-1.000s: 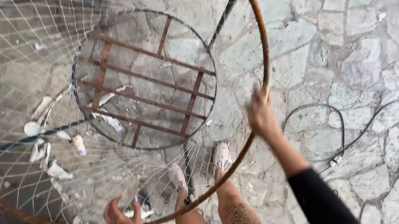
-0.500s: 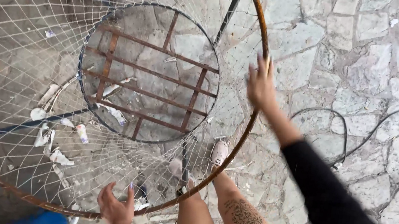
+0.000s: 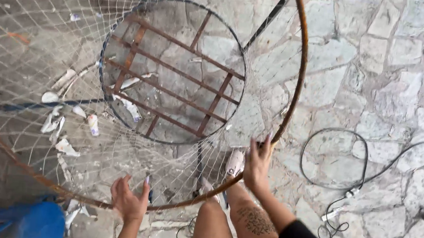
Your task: Sanding a circular metal frame using wet sandpaper to smooth the surface.
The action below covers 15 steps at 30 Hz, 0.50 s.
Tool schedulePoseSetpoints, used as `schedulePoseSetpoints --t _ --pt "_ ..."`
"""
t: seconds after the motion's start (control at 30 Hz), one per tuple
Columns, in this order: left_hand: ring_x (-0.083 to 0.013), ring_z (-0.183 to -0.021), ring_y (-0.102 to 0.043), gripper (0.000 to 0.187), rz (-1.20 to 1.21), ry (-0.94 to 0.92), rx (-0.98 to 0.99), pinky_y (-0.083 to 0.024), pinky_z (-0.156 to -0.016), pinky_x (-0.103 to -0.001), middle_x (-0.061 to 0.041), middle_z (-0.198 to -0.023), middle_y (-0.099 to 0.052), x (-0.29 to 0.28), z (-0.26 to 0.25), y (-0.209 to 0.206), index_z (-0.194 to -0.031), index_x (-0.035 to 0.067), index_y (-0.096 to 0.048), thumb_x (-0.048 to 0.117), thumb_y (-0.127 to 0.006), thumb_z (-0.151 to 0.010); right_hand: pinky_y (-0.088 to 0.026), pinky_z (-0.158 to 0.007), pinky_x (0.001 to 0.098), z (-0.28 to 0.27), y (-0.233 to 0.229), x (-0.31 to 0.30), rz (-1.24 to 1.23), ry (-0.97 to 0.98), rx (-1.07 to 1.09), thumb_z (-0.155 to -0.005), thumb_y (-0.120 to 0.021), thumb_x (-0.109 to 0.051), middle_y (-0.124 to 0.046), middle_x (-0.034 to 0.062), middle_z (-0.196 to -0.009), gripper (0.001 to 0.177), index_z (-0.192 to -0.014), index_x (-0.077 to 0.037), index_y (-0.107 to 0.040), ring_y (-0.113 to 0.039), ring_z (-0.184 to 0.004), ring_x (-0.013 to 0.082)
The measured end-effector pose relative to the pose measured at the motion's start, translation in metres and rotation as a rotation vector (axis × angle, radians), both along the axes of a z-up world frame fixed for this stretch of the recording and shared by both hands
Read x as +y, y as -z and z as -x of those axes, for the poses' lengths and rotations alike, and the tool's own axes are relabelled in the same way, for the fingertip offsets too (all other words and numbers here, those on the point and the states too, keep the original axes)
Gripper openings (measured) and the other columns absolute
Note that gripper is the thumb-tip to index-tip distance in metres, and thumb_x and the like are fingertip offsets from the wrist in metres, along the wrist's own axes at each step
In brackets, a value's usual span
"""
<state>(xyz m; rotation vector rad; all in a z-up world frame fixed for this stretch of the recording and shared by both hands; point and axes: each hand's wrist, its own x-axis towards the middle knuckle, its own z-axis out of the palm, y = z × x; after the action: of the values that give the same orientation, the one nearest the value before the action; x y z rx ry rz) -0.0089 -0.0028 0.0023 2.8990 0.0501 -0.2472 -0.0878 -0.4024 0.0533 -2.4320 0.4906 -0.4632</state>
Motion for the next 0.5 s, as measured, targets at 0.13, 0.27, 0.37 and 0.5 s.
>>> schedulePoseSetpoints --t 0.13,0.27,0.37,0.5 --pt "-0.0286 -0.129 -0.054 0.070 0.066 0.055 -0.074 -0.048 -0.094 -0.045 -0.010 -0.130 -0.069 -0.007 -0.004 -0.007 -0.126 0.011 -0.065 0.068 -0.051 -0.089 -0.033 -0.114 0.0702 -0.067 0.010 -0.108 0.131 0.180 0.306 -0.102 -0.049 0.011 -0.011 0.0158 -0.169 0.061 -0.158 -0.010 -0.036 -0.011 -0.153 0.0471" --pt "-0.0289 -0.133 -0.052 0.069 0.106 0.054 -0.077 -0.046 -0.097 -0.048 -0.012 -0.133 -0.067 -0.010 -0.001 -0.013 -0.128 0.011 -0.065 0.067 -0.052 -0.089 0.002 -0.123 0.0629 -0.147 0.012 -0.221 0.297 -0.044 0.278 -0.114 -0.045 -0.012 -0.021 0.0230 -0.168 0.042 -0.152 0.006 -0.050 0.000 -0.152 0.0403" --pt "-0.0306 -0.133 -0.051 0.065 0.152 0.056 -0.109 -0.043 -0.102 -0.049 -0.013 -0.129 -0.069 -0.016 -0.002 -0.024 -0.126 0.007 -0.065 0.060 -0.057 -0.090 -0.004 -0.121 0.0688 -0.152 0.008 -0.226 0.168 -0.027 0.317 -0.114 -0.046 -0.015 -0.008 0.0089 -0.170 0.046 -0.157 0.000 -0.052 0.008 -0.150 0.0411" --pt "-0.0298 -0.135 -0.053 0.060 0.137 0.082 -0.168 -0.045 -0.102 -0.050 -0.010 -0.128 -0.071 -0.016 0.002 -0.006 -0.125 0.007 -0.067 0.055 -0.060 -0.089 -0.018 -0.126 0.0698 -0.088 0.028 -0.167 0.447 -0.098 0.145 -0.111 -0.054 -0.002 -0.009 0.0115 -0.173 0.033 -0.143 -0.002 -0.057 0.002 -0.153 0.0449"
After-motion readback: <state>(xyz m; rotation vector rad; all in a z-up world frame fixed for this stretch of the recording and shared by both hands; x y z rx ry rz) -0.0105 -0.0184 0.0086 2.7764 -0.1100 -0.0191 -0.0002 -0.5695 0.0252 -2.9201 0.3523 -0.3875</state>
